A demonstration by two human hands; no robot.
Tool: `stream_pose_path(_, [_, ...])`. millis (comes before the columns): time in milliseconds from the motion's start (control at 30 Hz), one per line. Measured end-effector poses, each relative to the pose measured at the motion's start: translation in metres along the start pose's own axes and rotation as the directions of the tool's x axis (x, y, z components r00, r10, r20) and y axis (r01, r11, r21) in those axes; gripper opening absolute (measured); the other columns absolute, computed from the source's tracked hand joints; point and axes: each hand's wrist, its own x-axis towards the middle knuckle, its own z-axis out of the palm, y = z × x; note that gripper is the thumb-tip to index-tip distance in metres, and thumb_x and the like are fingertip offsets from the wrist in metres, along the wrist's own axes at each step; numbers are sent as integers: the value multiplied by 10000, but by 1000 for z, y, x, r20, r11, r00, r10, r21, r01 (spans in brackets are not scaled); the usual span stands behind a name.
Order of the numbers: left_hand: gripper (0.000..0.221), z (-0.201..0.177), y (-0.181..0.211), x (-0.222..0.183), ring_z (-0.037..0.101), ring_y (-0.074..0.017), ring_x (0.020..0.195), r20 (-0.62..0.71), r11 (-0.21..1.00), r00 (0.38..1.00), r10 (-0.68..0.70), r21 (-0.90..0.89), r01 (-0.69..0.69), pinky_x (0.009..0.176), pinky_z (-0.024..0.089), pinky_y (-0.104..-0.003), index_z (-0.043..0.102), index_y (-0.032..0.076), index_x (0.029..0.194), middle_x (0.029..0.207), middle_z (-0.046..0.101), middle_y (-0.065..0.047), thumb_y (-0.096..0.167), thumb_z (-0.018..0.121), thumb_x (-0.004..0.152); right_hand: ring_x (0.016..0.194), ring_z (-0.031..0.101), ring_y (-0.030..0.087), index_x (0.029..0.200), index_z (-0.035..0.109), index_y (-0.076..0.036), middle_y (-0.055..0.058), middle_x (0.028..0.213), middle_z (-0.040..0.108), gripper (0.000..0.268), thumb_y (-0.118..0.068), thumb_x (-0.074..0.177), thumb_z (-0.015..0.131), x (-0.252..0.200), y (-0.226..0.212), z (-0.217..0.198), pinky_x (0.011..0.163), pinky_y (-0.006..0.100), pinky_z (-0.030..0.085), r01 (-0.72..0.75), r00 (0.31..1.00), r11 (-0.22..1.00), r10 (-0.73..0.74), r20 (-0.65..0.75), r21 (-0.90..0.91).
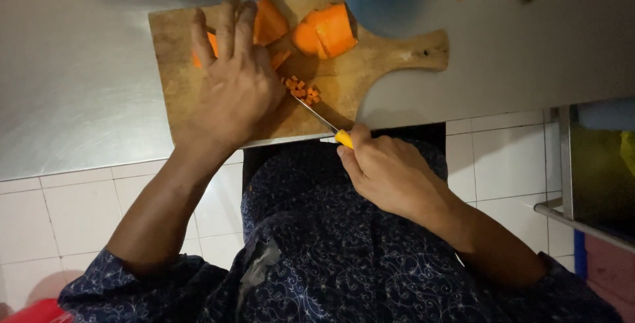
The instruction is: Dicing carrots into small pieces on a wooden cutting board and transferring them into a bowl.
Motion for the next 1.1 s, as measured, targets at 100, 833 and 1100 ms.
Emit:
stream_pose_path(100, [247,0,-2,-4,319,-499,1466,-22,1000,1000,-11,-7,10,1121,193,-773,640,-144,898,1469,490,-352,77,641,1009,577,705,338,1135,510,-61,94,742,730,367,-405,1094,389,-2,0,-2,533,515,545,-19,1000,1000,19,19,10])
stream_pose_path(833, [131,-36,-16,-44,216,-499,1448,-21,954,989,-144,-268,133,1094,187,-755,690,-25,1059,1519,418,-239,101,691,1021,440,642,258,1204,506,-32,68,643,681,400,-399,1087,399,0,-2,-1,387,435,500,-26,1000,999,26,-12,-22])
stream_pose_path(1100, [220,-37,-8,-45,240,-458,1425,-93,917,953,-289,-312,247,1095,218,-677,661,6,1195,1424,456,-205,82,644,989,534,688,305,1248,482,-49,89,721,711,423,-424,1085,376,1,-5,-4,475,478,535,-62,998,998,63,29,-27])
